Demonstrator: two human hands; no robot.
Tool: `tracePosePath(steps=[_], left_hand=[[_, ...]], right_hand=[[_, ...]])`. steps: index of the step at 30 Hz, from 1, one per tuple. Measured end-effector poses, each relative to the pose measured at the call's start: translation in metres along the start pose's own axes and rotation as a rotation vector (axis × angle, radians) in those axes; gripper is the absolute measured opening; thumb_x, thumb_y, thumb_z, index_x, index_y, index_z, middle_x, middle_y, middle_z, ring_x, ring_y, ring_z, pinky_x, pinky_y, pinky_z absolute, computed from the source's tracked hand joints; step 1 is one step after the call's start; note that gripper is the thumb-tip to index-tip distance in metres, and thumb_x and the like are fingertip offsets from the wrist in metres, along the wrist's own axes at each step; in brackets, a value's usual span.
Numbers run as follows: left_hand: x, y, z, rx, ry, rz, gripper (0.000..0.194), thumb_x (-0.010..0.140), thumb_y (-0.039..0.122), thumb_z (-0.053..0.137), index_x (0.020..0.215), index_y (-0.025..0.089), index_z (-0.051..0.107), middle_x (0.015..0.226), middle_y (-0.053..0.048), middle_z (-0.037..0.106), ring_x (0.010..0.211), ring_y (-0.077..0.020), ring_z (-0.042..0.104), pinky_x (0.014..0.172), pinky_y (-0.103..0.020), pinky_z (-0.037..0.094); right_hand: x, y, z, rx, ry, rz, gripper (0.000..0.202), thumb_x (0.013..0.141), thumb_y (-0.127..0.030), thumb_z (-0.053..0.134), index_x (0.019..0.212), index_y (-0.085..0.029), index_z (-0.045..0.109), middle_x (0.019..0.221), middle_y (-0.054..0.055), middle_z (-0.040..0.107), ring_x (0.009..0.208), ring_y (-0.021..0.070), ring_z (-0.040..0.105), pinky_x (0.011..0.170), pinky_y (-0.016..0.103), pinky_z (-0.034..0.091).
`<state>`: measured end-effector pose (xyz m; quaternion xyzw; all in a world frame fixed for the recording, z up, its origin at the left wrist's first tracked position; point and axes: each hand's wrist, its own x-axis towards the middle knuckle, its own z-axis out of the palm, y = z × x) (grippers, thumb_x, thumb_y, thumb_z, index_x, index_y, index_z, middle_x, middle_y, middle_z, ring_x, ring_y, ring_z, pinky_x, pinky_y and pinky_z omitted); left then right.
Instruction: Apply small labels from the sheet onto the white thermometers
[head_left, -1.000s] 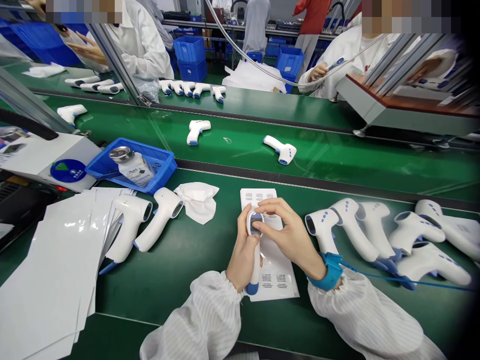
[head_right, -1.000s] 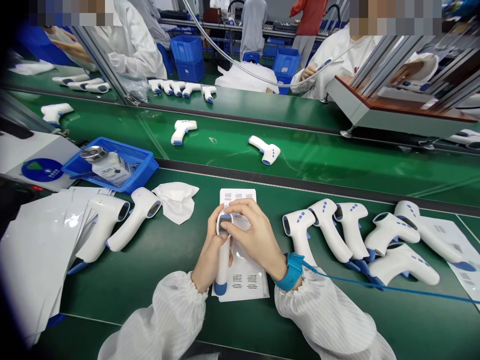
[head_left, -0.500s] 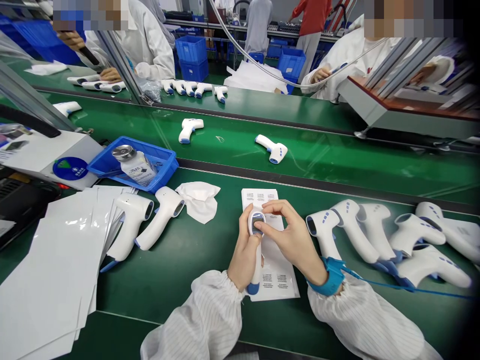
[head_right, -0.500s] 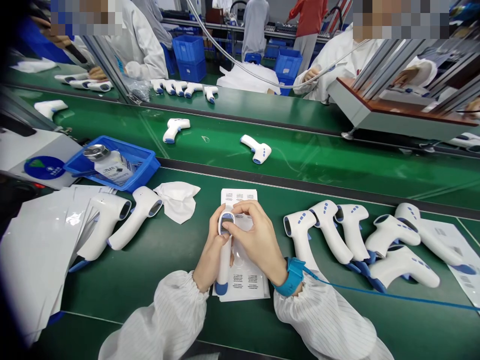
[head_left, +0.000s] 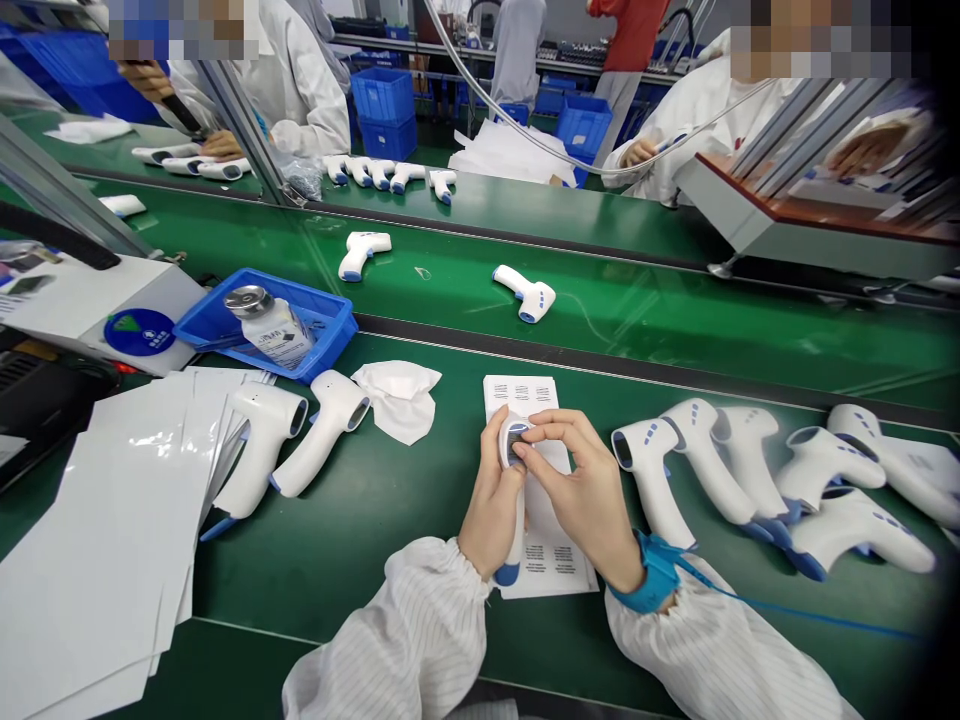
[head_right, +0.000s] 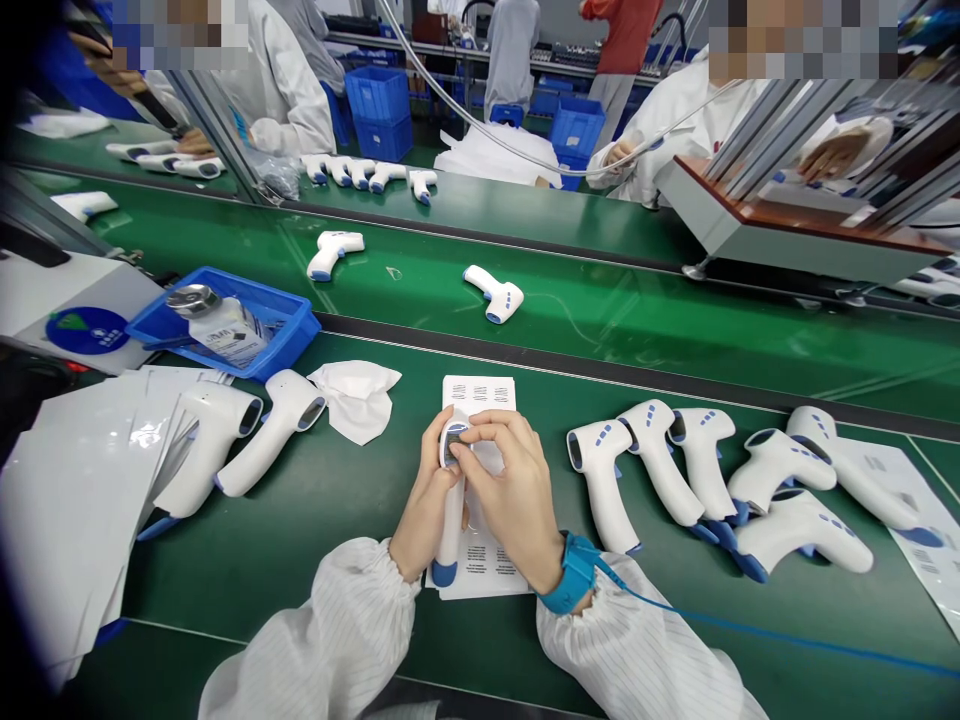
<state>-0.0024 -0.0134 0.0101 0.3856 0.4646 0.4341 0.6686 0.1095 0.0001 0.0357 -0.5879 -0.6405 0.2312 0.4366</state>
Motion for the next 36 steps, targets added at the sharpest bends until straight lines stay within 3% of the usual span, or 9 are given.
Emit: tracePosePath(steps=[4, 7, 9, 12, 15, 19, 29, 36], left_hand=[[-0.001, 0.002, -0.001, -0.089, -0.037, -0.067, 0.055, 0.095, 0.029, 0.039, 0.146, 0.04, 0.024, 0.131, -0.006, 0.051, 0.055, -0.0082, 0.049, 0.049, -0.023, 0.044], [-0.002, 0.004, 0.0, -0.133, -0.041, -0.092, 0.054, 0.095, 0.027, 0.039, 0.144, 0.043, 0.025, 0.128, -0.005, 0.054, 0.053, -0.0071, 0.046, 0.046, -0.022, 0.04], [-0.002, 0.007, 0.001, -0.143, -0.03, -0.105, 0.053, 0.095, 0.026, 0.04, 0.144, 0.042, 0.027, 0.128, -0.004, 0.055, 0.055, -0.0078, 0.047, 0.046, -0.021, 0.039], [-0.002, 0.011, 0.004, -0.125, -0.003, -0.108, 0.052, 0.095, 0.026, 0.041, 0.144, 0.04, 0.029, 0.138, -0.004, 0.049, 0.061, -0.0093, 0.051, 0.049, -0.021, 0.04], [-0.002, 0.012, 0.004, -0.081, -0.002, -0.098, 0.051, 0.096, 0.027, 0.04, 0.144, 0.04, 0.028, 0.147, -0.003, 0.041, 0.068, -0.0116, 0.054, 0.048, -0.021, 0.04], [-0.003, 0.008, 0.002, -0.063, -0.035, -0.071, 0.052, 0.097, 0.028, 0.038, 0.145, 0.043, 0.026, 0.153, -0.002, 0.033, 0.064, -0.0098, 0.052, 0.046, -0.02, 0.039], [-0.003, 0.005, 0.002, -0.052, -0.044, -0.064, 0.052, 0.097, 0.029, 0.038, 0.144, 0.046, 0.025, 0.156, -0.001, 0.029, 0.061, -0.0078, 0.051, 0.045, -0.022, 0.039], [-0.002, 0.007, 0.002, -0.042, -0.032, -0.038, 0.051, 0.097, 0.03, 0.04, 0.145, 0.043, 0.026, 0.156, 0.0, 0.03, 0.091, -0.0179, 0.062, 0.067, -0.029, 0.051]], right_hand=[[-0.001, 0.004, -0.005, 0.07, 0.041, 0.029, 0.014, 0.081, -0.024, 0.069, 0.09, -0.025, 0.058, 0.102, 0.005, 0.059, 0.103, 0.0245, 0.057, 0.092, 0.044, 0.045], [-0.001, 0.003, -0.016, 0.343, 0.029, 0.108, 0.013, 0.086, -0.032, 0.064, 0.082, -0.025, 0.055, 0.08, -0.001, 0.056, 0.08, 0.0178, 0.057, 0.099, 0.045, 0.044], [0.0, -0.001, -0.026, 0.588, -0.071, 0.176, 0.024, 0.093, -0.04, 0.054, 0.075, -0.025, 0.049, 0.058, -0.007, 0.045, 0.055, 0.0129, 0.046, 0.102, 0.048, 0.043], [0.004, -0.009, -0.04, 0.753, -0.265, 0.227, 0.033, 0.095, -0.051, 0.045, 0.073, -0.025, 0.046, 0.047, -0.01, 0.033, 0.043, 0.0109, 0.032, 0.104, 0.052, 0.041], [0.006, -0.015, -0.046, 0.732, -0.352, 0.227, 0.035, 0.092, -0.057, 0.047, 0.076, -0.026, 0.047, 0.049, -0.01, 0.036, 0.044, 0.0112, 0.034, 0.108, 0.053, 0.036], [0.005, -0.014, -0.046, 0.7, -0.368, 0.239, 0.038, 0.089, -0.061, 0.048, 0.076, -0.026, 0.048, 0.05, -0.01, 0.037, 0.044, 0.0115, 0.035, 0.11, 0.054, 0.034], [0.003, -0.016, -0.048, 0.745, -0.398, 0.24, 0.036, 0.089, -0.06, 0.049, 0.078, -0.026, 0.049, 0.052, -0.01, 0.038, 0.044, 0.0109, 0.034, 0.111, 0.054, 0.032], [0.004, -0.016, -0.047, 0.706, -0.407, 0.226, 0.038, 0.09, -0.062, 0.045, 0.077, -0.026, 0.046, 0.052, -0.009, 0.038, 0.045, 0.0123, 0.036, 0.105, 0.054, 0.038]])
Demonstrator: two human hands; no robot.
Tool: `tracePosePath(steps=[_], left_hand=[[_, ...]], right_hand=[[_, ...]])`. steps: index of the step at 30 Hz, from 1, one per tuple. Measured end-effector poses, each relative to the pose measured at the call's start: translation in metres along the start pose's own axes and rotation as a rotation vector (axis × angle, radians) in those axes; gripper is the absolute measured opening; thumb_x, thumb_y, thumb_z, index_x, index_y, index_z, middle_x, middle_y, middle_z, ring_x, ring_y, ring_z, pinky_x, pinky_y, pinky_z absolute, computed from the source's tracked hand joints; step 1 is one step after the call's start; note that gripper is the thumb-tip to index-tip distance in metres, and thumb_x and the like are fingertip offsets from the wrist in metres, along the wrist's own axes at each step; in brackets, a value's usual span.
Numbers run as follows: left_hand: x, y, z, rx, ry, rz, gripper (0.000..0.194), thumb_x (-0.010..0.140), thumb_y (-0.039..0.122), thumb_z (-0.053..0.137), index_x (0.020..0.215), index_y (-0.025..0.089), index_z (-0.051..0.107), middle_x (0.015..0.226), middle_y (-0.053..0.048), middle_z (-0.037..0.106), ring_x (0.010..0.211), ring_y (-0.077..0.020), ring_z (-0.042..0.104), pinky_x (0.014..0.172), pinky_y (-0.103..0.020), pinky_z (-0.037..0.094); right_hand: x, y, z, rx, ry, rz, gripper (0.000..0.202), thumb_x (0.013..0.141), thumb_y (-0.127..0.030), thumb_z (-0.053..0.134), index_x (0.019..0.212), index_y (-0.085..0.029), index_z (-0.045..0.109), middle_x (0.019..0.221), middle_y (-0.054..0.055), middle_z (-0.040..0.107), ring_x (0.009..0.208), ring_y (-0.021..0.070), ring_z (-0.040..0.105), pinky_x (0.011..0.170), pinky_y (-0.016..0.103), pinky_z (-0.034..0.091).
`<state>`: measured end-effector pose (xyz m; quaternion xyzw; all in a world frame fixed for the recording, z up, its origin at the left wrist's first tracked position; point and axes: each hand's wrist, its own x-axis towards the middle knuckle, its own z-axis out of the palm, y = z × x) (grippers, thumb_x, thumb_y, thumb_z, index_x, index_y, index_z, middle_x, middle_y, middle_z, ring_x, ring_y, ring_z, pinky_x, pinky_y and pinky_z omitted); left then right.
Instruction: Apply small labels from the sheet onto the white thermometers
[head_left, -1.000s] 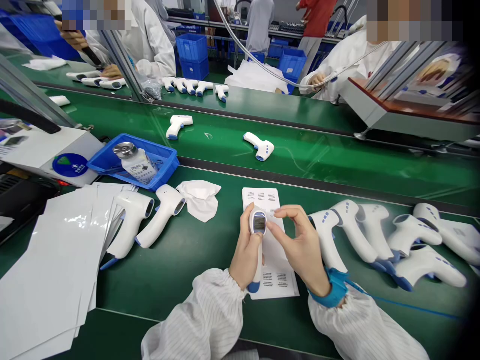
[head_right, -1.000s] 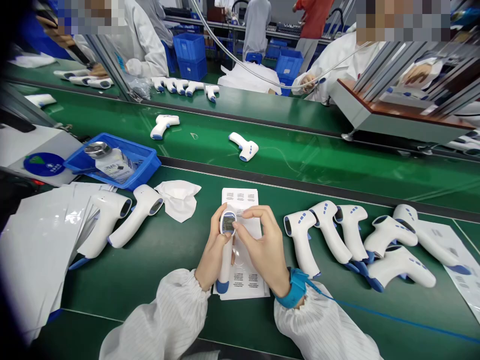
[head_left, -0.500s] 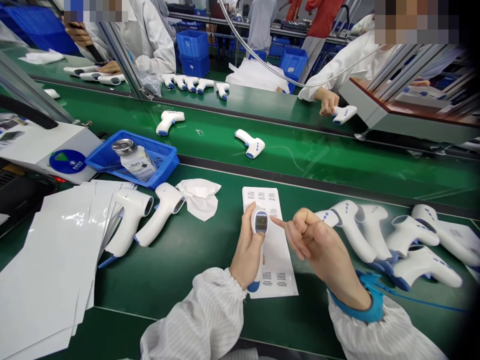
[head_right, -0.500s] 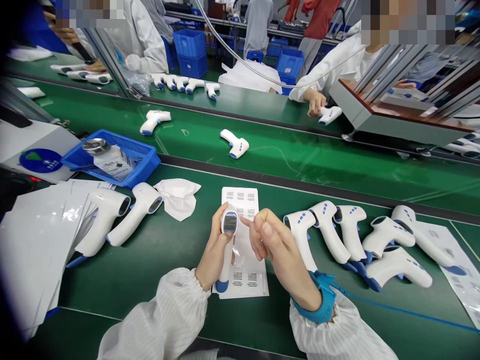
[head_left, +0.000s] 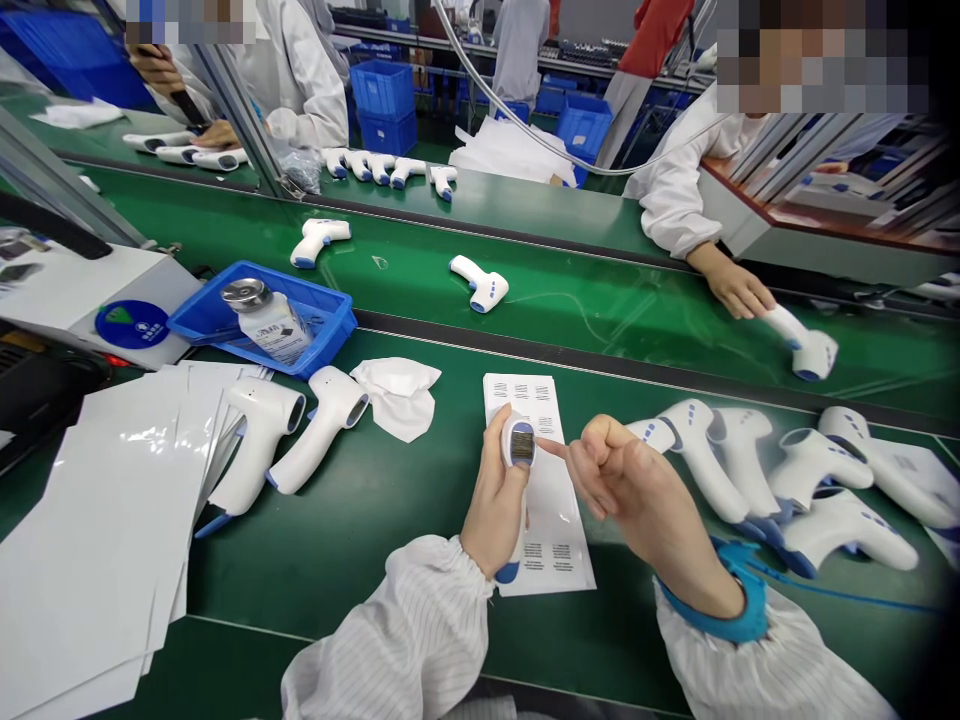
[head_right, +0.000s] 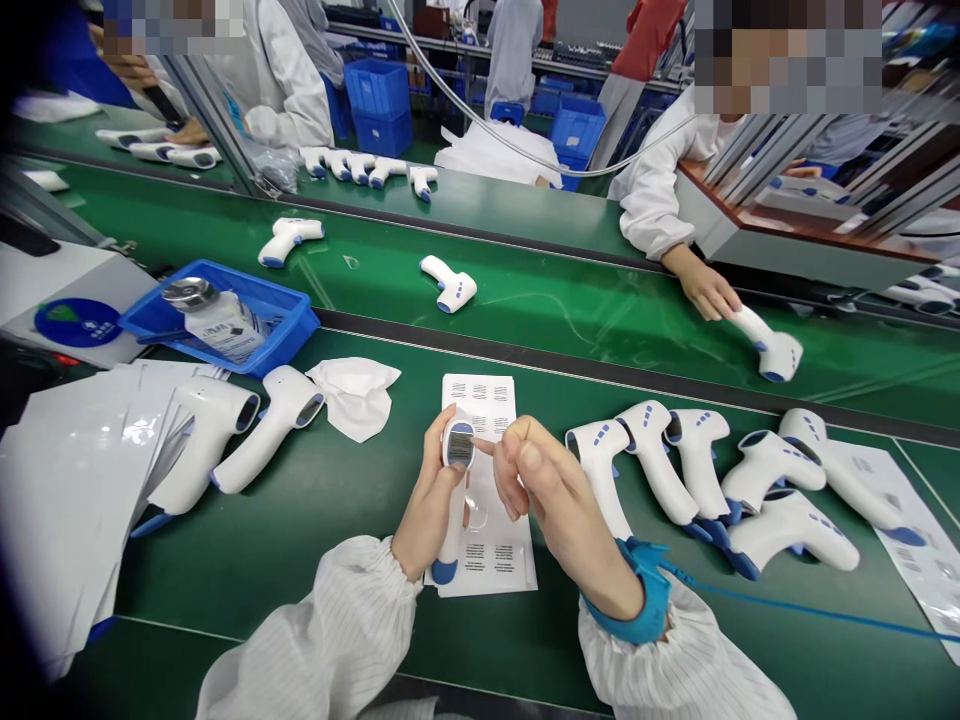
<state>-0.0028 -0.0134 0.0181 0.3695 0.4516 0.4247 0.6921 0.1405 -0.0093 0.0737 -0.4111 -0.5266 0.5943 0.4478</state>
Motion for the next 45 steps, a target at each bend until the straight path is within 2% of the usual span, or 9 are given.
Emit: tracePosePath(steps=[4, 7, 12, 19, 25, 32, 38, 42, 45], left_hand=[[0.001, -0.003, -0.001, 0.025, 0.002, 0.062, 0.052, 0.097, 0.025, 0.039, 0.146, 0.037, 0.027, 0.156, -0.002, 0.03, 0.127, -0.0245, 0.048, 0.1, -0.038, 0.044], [0.002, -0.005, -0.002, 0.039, 0.0, 0.108, 0.052, 0.097, 0.026, 0.04, 0.147, 0.033, 0.027, 0.153, -0.004, 0.034, 0.137, -0.0249, 0.037, 0.109, -0.041, 0.036], [0.002, -0.006, -0.001, 0.073, 0.046, 0.089, 0.052, 0.097, 0.033, 0.039, 0.148, 0.032, 0.028, 0.145, -0.008, 0.043, 0.123, -0.0275, 0.051, 0.093, -0.041, 0.05], [0.003, -0.006, -0.004, 0.084, 0.045, 0.061, 0.057, 0.093, 0.028, 0.041, 0.148, 0.031, 0.027, 0.134, -0.009, 0.052, 0.107, -0.0269, 0.059, 0.08, -0.037, 0.053], [0.002, -0.005, -0.002, -0.002, -0.003, -0.016, 0.06, 0.092, 0.025, 0.038, 0.148, 0.038, 0.023, 0.138, -0.009, 0.047, 0.056, -0.0095, 0.052, 0.051, -0.027, 0.046], [0.0, 0.001, -0.007, -0.131, -0.057, 0.002, 0.077, 0.074, 0.01, 0.044, 0.145, 0.032, 0.023, 0.124, -0.008, 0.053, 0.046, -0.0052, 0.044, 0.046, -0.025, 0.038], [-0.007, 0.002, -0.01, -0.19, -0.158, 0.077, 0.086, 0.066, 0.009, 0.046, 0.145, 0.032, 0.02, 0.118, -0.006, 0.052, 0.058, -0.0106, 0.049, 0.052, -0.026, 0.04], [-0.013, 0.019, -0.009, -0.29, -0.119, 0.176, 0.089, 0.066, 0.012, 0.051, 0.147, 0.033, 0.02, 0.133, -0.007, 0.047, 0.073, -0.0148, 0.055, 0.066, -0.031, 0.046], [-0.014, 0.035, -0.01, -0.351, -0.156, 0.203, 0.097, 0.061, 0.012, 0.053, 0.148, 0.035, 0.017, 0.124, -0.006, 0.054, 0.085, -0.0216, 0.061, 0.078, -0.038, 0.048]], right_hand=[[-0.003, 0.002, 0.004, -0.148, 0.006, -0.029, 0.029, 0.091, -0.054, 0.051, 0.081, -0.026, 0.046, 0.059, -0.007, 0.043, 0.051, 0.0135, 0.042, 0.098, 0.05, 0.044], [0.004, 0.008, 0.007, -0.273, 0.036, -0.091, 0.02, 0.087, -0.036, 0.064, 0.084, -0.027, 0.046, 0.076, -0.002, 0.053, 0.07, 0.0163, 0.056, 0.092, 0.044, 0.049], [0.03, 0.029, 0.003, -0.555, 0.118, -0.269, 0.037, 0.076, -0.019, 0.073, 0.106, -0.027, 0.053, 0.121, 0.006, 0.053, 0.12, 0.0244, 0.051, 0.102, 0.043, 0.044], [0.043, 0.041, 0.002, -0.45, 0.207, -0.105, 0.006, 0.081, -0.028, 0.07, 0.086, -0.023, 0.067, 0.09, 0.001, 0.07, 0.088, 0.02, 0.065, 0.081, 0.035, 0.052], [0.045, 0.038, 0.005, -0.585, 0.272, -0.204, 0.008, 0.086, -0.028, 0.066, 0.08, -0.022, 0.068, 0.082, 0.0, 0.071, 0.079, 0.0179, 0.065, 0.074, 0.032, 0.049], [0.041, 0.035, 0.006, -0.297, -0.043, 0.037, 0.031, 0.083, -0.025, 0.065, 0.113, -0.025, 0.057, 0.121, 0.004, 0.06, 0.116, 0.0211, 0.056, 0.104, 0.041, 0.042], [0.025, 0.032, 0.012, -0.304, -0.098, 0.028, 0.051, 0.081, -0.022, 0.066, 0.127, -0.031, 0.047, 0.137, 0.003, 0.045, 0.133, 0.0225, 0.04, 0.113, 0.044, 0.033], [0.011, 0.028, 0.017, -0.173, -0.102, 0.164, 0.074, 0.081, -0.032, 0.069, 0.143, -0.034, 0.028, 0.149, 0.006, 0.032, 0.135, 0.0237, 0.039, 0.108, 0.043, 0.04], [0.004, 0.019, 0.025, -0.066, -0.24, 0.36, 0.065, 0.088, -0.041, 0.06, 0.143, -0.027, 0.029, 0.128, 0.009, 0.054, 0.11, 0.0229, 0.058, 0.09, 0.04, 0.051]])
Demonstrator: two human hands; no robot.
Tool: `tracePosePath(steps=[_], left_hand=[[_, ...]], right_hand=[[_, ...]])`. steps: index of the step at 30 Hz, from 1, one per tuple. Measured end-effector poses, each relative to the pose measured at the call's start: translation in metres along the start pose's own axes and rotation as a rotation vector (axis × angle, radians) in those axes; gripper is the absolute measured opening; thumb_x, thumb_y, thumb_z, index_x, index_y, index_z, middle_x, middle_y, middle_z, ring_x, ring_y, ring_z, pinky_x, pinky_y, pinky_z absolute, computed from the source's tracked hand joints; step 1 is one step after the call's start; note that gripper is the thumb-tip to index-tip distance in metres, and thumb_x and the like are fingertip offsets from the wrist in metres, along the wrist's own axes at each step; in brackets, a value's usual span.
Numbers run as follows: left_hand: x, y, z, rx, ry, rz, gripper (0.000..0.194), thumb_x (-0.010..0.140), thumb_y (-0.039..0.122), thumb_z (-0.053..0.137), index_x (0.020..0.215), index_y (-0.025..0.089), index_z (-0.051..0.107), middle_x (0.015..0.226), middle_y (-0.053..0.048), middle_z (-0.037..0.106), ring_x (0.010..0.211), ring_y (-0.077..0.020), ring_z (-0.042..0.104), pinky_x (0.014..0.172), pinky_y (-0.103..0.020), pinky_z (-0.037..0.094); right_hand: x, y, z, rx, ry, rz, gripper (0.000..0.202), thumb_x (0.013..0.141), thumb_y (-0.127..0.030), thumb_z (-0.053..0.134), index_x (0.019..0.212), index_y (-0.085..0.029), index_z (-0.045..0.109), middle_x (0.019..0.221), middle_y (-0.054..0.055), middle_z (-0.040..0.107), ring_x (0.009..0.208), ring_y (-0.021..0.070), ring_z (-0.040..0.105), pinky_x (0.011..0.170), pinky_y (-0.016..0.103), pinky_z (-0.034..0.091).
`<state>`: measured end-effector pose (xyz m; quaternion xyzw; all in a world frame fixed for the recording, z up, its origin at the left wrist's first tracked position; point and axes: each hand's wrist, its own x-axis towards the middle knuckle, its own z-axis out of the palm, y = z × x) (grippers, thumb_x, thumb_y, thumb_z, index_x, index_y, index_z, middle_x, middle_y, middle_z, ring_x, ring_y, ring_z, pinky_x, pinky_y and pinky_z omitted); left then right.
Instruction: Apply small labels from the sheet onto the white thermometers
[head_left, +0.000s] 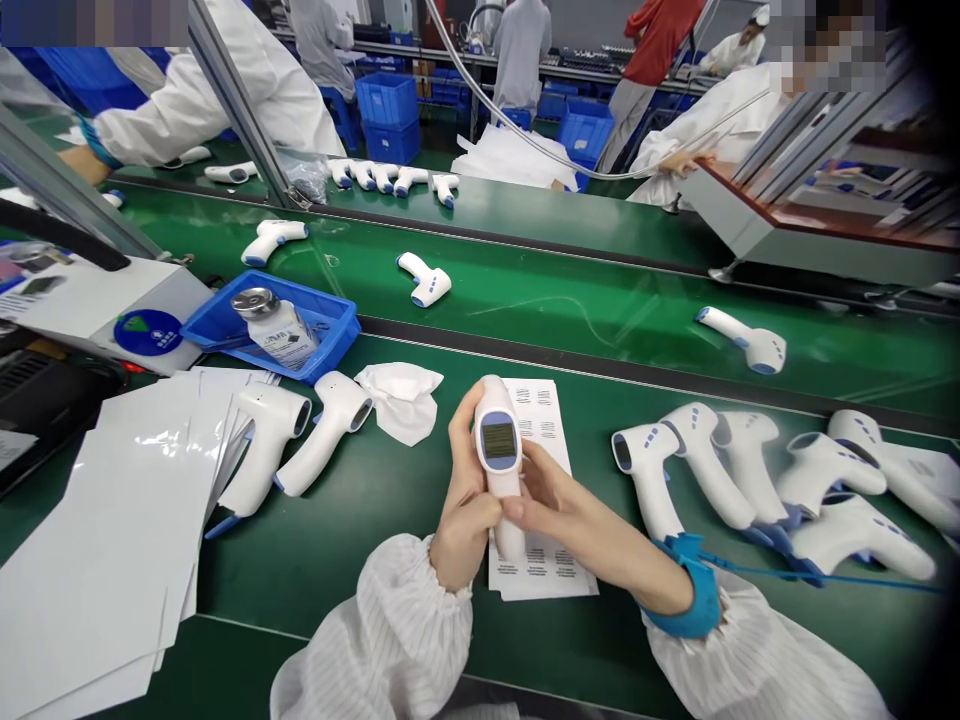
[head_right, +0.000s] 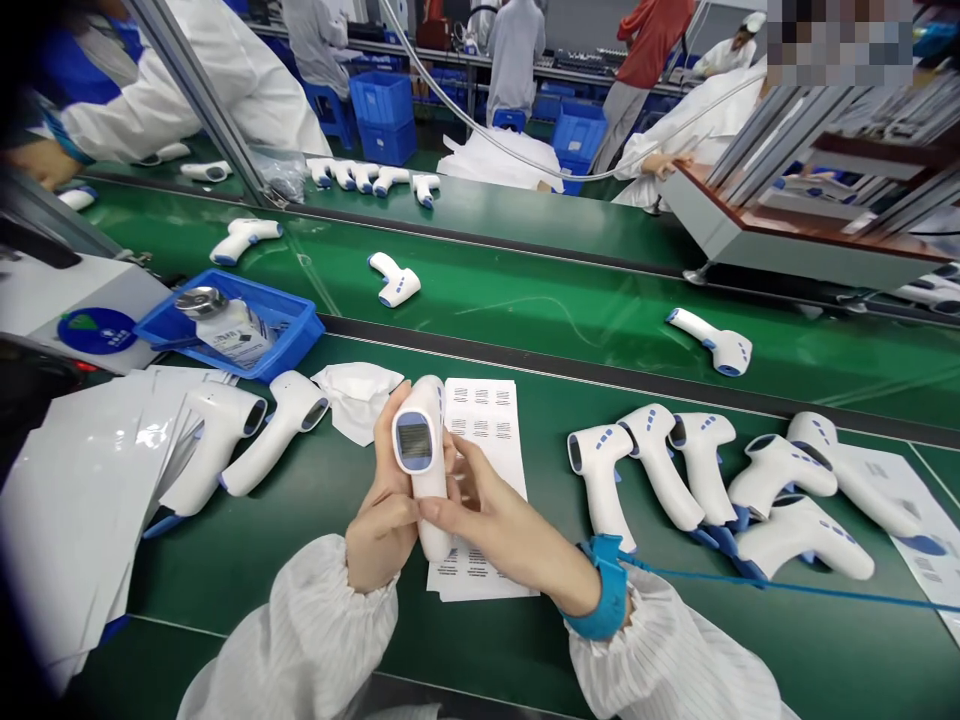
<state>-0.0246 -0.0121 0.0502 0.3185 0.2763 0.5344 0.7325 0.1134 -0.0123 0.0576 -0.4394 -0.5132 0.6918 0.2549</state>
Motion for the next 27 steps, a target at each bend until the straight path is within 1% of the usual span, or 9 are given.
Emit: tracePosePath(steps=[4, 8, 11, 14, 17, 19, 21, 24, 27], left_hand=[[0.009, 0.011, -0.004, 0.008, -0.057, 0.023, 0.102, 0.063, 0.013, 0.05, 0.151, 0.036, 0.003, 0.113, -0.004, 0.058, 0.102, -0.0271, 0.061, 0.088, -0.043, 0.047], [0.021, 0.015, -0.023, 0.466, 0.13, -0.021, 0.09, 0.08, 0.018, 0.051, 0.153, 0.033, -0.001, 0.143, -0.008, 0.035, 0.139, -0.026, 0.028, 0.112, -0.046, 0.025], [0.026, 0.015, -0.041, 0.628, 0.173, -0.181, 0.072, 0.087, 0.024, 0.048, 0.152, 0.029, 0.018, 0.142, -0.012, 0.036, 0.139, -0.0265, 0.027, 0.112, -0.048, 0.024], [0.03, 0.015, -0.053, 0.64, 0.26, -0.177, 0.048, 0.087, 0.022, 0.044, 0.136, 0.021, 0.046, 0.132, -0.014, 0.046, 0.13, -0.0263, 0.04, 0.107, -0.044, 0.031], [0.032, 0.013, -0.056, 0.674, 0.378, -0.088, 0.036, 0.089, 0.023, 0.042, 0.122, 0.021, 0.055, 0.128, -0.012, 0.05, 0.123, -0.0249, 0.046, 0.105, -0.043, 0.034], [0.034, 0.009, -0.058, 0.717, 0.41, -0.005, 0.032, 0.089, 0.024, 0.042, 0.117, 0.022, 0.057, 0.127, -0.01, 0.052, 0.122, -0.0244, 0.047, 0.106, -0.042, 0.034], [0.036, 0.0, -0.061, 0.754, 0.454, 0.073, 0.03, 0.088, 0.024, 0.043, 0.113, 0.022, 0.06, 0.124, -0.009, 0.055, 0.119, -0.0249, 0.049, 0.104, -0.042, 0.035], [0.043, -0.015, -0.073, 0.799, 0.533, 0.22, 0.027, 0.087, 0.023, 0.042, 0.106, 0.019, 0.061, 0.117, -0.011, 0.058, 0.114, -0.0266, 0.051, 0.1, -0.043, 0.039], [0.047, -0.021, -0.082, 0.83, 0.596, 0.311, 0.026, 0.088, 0.023, 0.041, 0.108, 0.018, 0.056, 0.116, -0.014, 0.056, 0.112, -0.0283, 0.051, 0.1, -0.046, 0.039]], right_hand=[[0.007, -0.015, 0.003, -0.243, 0.007, 0.009, 0.052, 0.086, -0.03, 0.058, 0.134, -0.022, 0.04, 0.109, 0.006, 0.061, 0.096, 0.0224, 0.06, 0.079, 0.035, 0.05], [0.05, -0.025, -0.04, -0.713, 0.351, 0.036, 0.04, 0.087, -0.03, 0.052, 0.125, -0.019, 0.044, 0.104, 0.009, 0.065, 0.086, 0.0248, 0.063, 0.076, 0.037, 0.048], [0.105, -0.043, -0.088, -1.091, 0.662, 0.178, 0.047, 0.091, -0.038, 0.049, 0.13, -0.013, 0.04, 0.11, 0.018, 0.064, 0.098, 0.033, 0.062, 0.08, 0.041, 0.046], [0.169, -0.07, -0.112, -1.191, 0.747, 0.15, 0.063, 0.09, -0.035, 0.054, 0.139, -0.003, 0.029, 0.145, 0.031, 0.035, 0.135, 0.0424, 0.031, 0.099, 0.048, 0.035], [0.236, -0.096, -0.093, -1.14, 0.664, 0.157, 0.066, 0.09, -0.043, 0.054, 0.137, 0.0, 0.036, 0.141, 0.031, 0.041, 0.135, 0.0401, 0.035, 0.101, 0.047, 0.035], [0.278, -0.108, -0.062, -1.06, 0.59, 0.195, 0.072, 0.09, -0.056, 0.049, 0.134, 0.001, 0.042, 0.128, 0.028, 0.056, 0.121, 0.036, 0.053, 0.094, 0.043, 0.043], [0.312, -0.115, -0.027, -0.988, 0.564, 0.201, 0.081, 0.088, -0.061, 0.05, 0.138, 0.001, 0.038, 0.13, 0.026, 0.055, 0.119, 0.0337, 0.055, 0.093, 0.043, 0.046], [0.344, -0.124, 0.011, -0.916, 0.581, 0.179, 0.06, 0.091, -0.048, 0.056, 0.138, -0.014, 0.043, 0.139, 0.017, 0.049, 0.123, 0.0302, 0.052, 0.099, 0.05, 0.044], [0.35, -0.131, 0.015, -0.88, 0.558, 0.123, 0.04, 0.093, -0.036, 0.058, 0.129, -0.018, 0.053, 0.133, 0.01, 0.053, 0.114, 0.0258, 0.057, 0.094, 0.049, 0.049]])
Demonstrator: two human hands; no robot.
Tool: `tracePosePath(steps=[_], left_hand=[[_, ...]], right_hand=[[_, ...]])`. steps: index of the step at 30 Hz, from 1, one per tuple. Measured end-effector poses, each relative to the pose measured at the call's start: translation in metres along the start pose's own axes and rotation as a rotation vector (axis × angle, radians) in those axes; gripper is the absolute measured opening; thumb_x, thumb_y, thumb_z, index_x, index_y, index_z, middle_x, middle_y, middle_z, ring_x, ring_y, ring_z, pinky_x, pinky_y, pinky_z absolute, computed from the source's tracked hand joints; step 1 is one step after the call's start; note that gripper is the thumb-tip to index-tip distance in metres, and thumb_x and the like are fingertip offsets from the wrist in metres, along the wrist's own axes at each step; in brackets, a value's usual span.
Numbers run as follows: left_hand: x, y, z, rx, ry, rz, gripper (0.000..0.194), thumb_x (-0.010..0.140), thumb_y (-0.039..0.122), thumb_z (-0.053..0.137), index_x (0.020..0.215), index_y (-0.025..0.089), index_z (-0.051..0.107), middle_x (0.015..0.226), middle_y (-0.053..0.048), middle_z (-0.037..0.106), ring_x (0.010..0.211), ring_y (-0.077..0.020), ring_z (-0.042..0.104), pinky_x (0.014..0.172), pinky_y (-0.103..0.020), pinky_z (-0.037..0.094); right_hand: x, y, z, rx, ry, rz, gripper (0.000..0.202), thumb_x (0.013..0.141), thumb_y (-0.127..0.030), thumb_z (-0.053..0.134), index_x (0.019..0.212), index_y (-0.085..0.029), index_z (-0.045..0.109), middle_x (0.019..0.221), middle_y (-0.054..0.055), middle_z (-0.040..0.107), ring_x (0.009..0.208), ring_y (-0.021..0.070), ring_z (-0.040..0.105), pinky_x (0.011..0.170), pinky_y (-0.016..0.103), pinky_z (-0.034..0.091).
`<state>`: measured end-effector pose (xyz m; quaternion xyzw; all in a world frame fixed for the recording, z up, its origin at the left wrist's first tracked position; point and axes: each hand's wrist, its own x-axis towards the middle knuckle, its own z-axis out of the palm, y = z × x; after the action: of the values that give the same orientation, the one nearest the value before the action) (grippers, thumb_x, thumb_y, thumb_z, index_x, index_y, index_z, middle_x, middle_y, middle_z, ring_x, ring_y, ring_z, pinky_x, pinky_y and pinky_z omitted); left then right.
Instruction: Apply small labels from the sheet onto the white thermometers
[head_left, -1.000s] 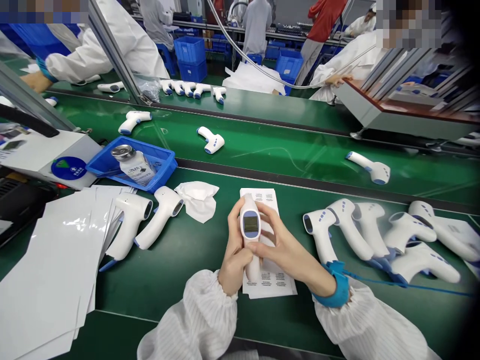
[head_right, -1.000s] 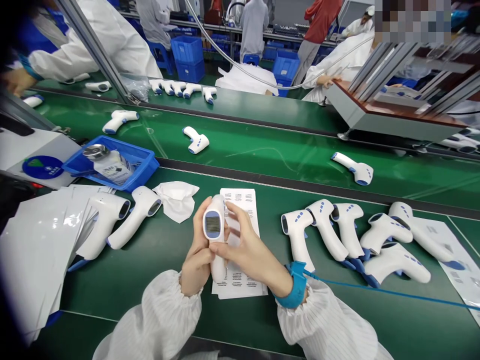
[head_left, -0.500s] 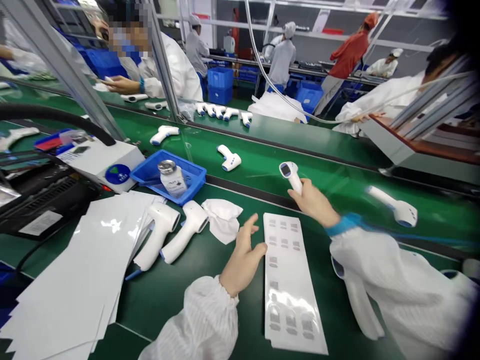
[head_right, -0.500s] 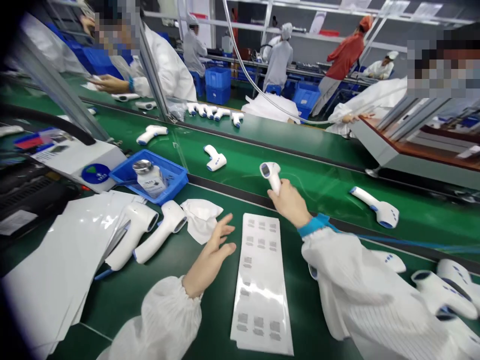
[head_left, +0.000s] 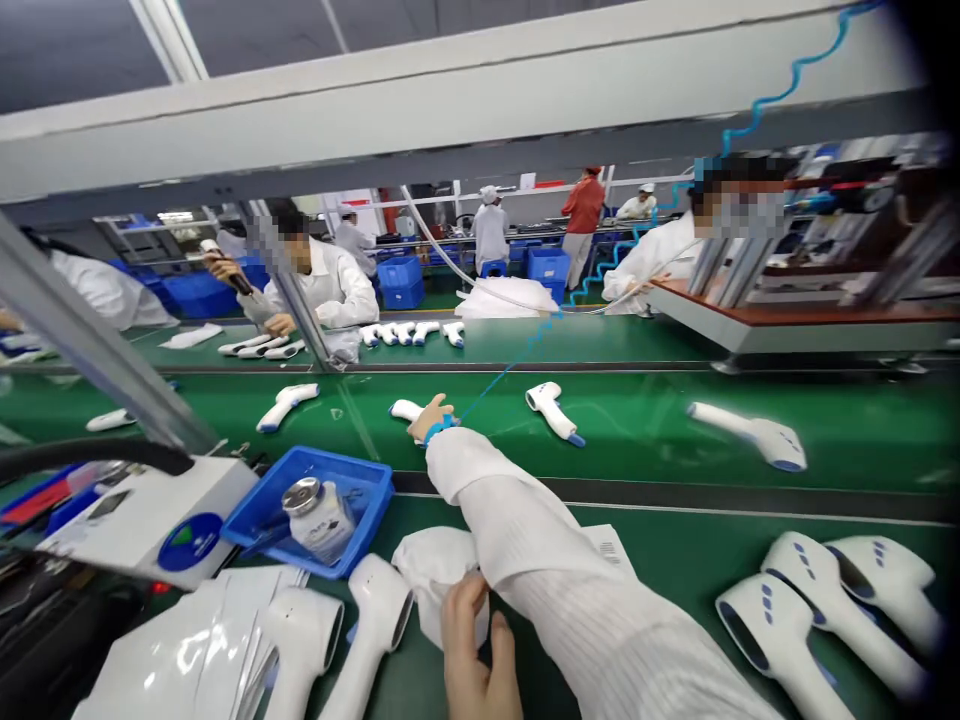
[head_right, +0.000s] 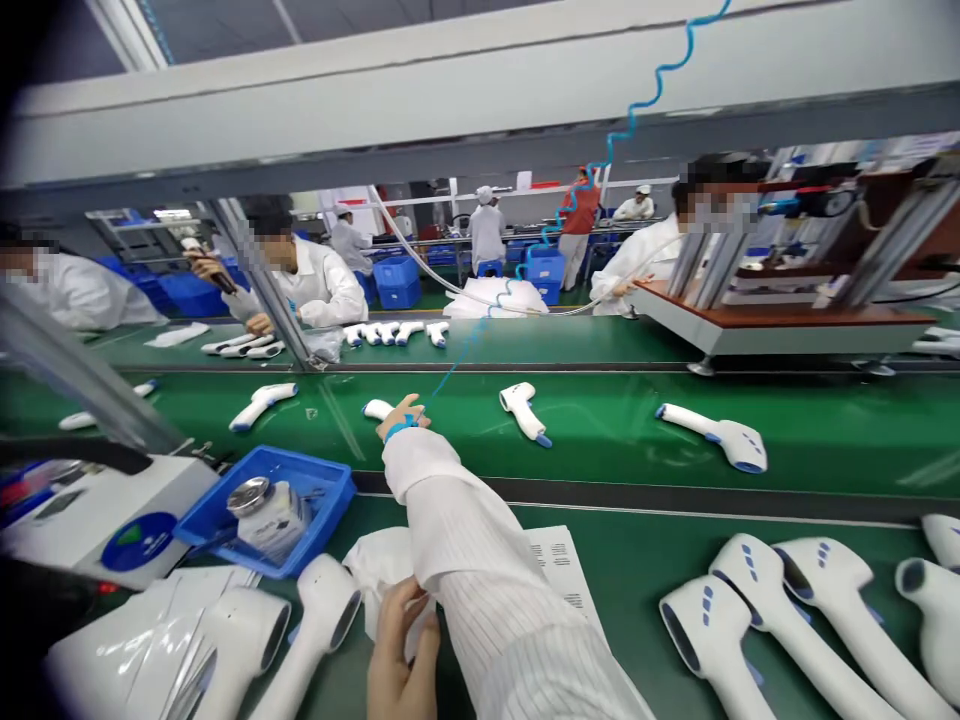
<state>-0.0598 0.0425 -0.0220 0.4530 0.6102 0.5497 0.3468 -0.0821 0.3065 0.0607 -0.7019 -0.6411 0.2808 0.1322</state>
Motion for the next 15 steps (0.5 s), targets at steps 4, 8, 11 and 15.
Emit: tracePosePath(steps=[4, 8, 11, 15], left_hand=[[0.004, 0.013, -0.013, 0.115, 0.076, 0.066, 0.036, 0.089, 0.028, 0.046, 0.124, 0.021, 0.045, 0.127, -0.016, 0.048, 0.123, -0.0332, 0.044, 0.107, -0.051, 0.03], [0.014, 0.044, -0.022, 0.287, 0.083, 0.187, 0.078, 0.072, 0.035, 0.069, 0.139, 0.022, 0.03, 0.139, -0.019, 0.038, 0.138, -0.0416, 0.025, 0.109, -0.057, 0.026], [0.019, 0.061, -0.009, 0.097, -0.147, -0.011, 0.095, 0.065, 0.037, 0.077, 0.144, 0.021, 0.027, 0.121, -0.017, 0.055, 0.12, -0.0391, 0.049, 0.093, -0.051, 0.044], [0.007, 0.071, 0.017, -0.36, -0.669, -0.496, 0.071, 0.071, 0.036, 0.07, 0.133, 0.012, 0.046, 0.061, 0.0, 0.056, 0.045, -0.0151, 0.049, 0.052, -0.032, 0.044]], right_hand=[[-0.006, 0.038, -0.044, 0.006, -0.044, -0.203, 0.055, 0.086, -0.026, 0.067, 0.136, -0.019, 0.045, 0.136, 0.012, 0.05, 0.111, 0.0257, 0.058, 0.09, 0.045, 0.051], [-0.054, 0.103, -0.1, -0.032, -0.24, -0.427, 0.09, 0.057, -0.007, 0.081, 0.137, -0.027, 0.045, 0.123, 0.006, 0.059, 0.094, 0.0222, 0.063, 0.078, 0.032, 0.053], [-0.11, 0.143, -0.127, -0.008, -0.483, -0.722, 0.088, 0.054, -0.01, 0.083, 0.133, -0.031, 0.049, 0.115, -0.001, 0.063, 0.095, 0.0185, 0.063, 0.075, 0.024, 0.052], [-0.143, 0.193, -0.16, -0.011, -0.305, -0.641, 0.079, 0.065, -0.026, 0.082, 0.136, -0.027, 0.047, 0.125, 0.003, 0.059, 0.108, 0.0177, 0.059, 0.087, 0.025, 0.049]])
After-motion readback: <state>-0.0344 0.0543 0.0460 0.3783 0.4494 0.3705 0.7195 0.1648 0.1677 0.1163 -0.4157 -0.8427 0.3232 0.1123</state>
